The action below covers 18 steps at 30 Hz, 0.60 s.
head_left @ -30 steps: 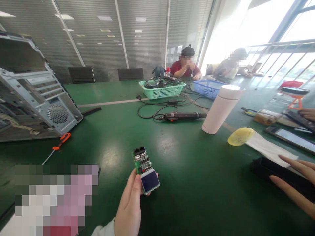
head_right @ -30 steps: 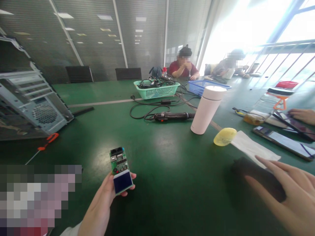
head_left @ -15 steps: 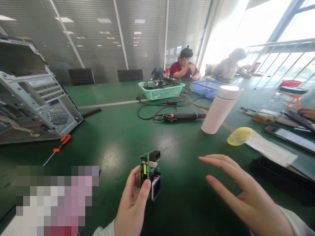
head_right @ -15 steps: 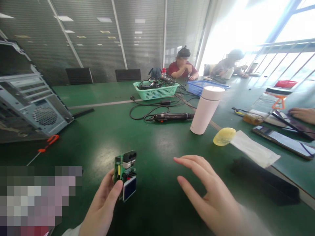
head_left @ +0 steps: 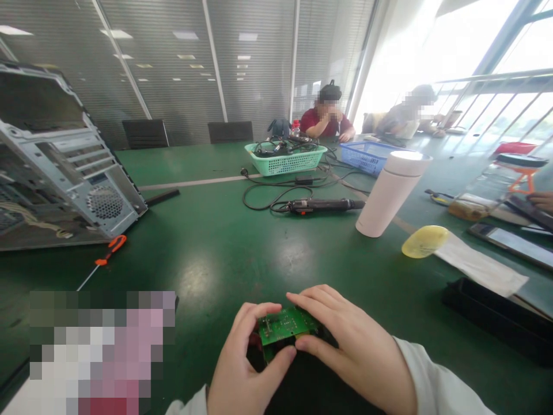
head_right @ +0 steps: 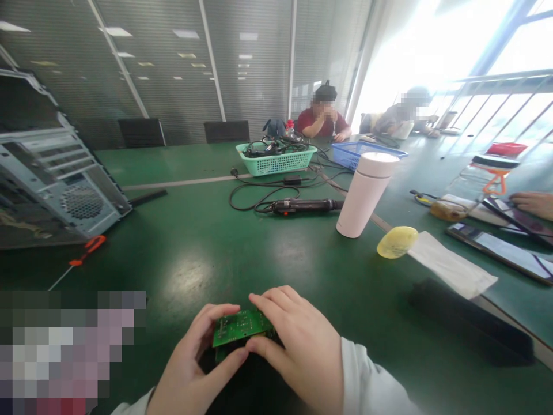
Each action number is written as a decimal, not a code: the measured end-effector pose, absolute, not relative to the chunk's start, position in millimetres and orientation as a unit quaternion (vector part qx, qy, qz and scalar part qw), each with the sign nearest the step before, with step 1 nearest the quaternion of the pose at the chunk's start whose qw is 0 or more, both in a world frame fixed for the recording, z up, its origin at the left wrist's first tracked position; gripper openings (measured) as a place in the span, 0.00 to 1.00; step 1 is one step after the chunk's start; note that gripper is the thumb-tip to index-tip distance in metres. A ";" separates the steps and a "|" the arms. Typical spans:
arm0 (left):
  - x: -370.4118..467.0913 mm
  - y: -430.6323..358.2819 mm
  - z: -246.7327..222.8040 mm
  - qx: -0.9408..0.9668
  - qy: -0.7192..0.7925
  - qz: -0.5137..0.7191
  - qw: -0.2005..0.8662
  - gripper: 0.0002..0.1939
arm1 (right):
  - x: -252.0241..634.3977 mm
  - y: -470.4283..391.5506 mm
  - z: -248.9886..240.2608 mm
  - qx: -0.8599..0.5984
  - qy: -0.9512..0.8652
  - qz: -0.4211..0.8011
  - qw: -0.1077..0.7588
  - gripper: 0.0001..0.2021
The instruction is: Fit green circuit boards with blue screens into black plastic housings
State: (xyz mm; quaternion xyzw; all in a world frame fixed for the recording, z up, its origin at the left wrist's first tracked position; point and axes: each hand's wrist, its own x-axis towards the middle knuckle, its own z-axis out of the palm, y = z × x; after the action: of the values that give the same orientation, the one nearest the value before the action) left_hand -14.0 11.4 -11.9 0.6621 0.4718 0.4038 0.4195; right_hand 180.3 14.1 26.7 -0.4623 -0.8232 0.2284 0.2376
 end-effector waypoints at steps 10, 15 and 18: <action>-12.2 4.4 -16.8 0.696 0.446 0.445 0.346 0.36 | 181.5 14.9 21.6 -0.458 -0.787 0.260 0.322 0.22; -15.0 8.4 -24.0 0.674 0.472 0.431 0.370 0.37 | 185.8 15.2 13.1 -0.488 -0.705 0.325 0.398 0.13; -18.5 10.0 -26.0 0.685 0.472 0.407 0.377 0.30 | 183.6 16.3 10.8 -0.458 -0.536 0.563 0.432 0.23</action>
State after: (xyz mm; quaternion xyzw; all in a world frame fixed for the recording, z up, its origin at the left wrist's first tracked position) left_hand -18.5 10.0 -26.0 0.6846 0.4722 0.4072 0.3774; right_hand 183.6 16.3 10.8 -0.4579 -0.5357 0.5628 0.4319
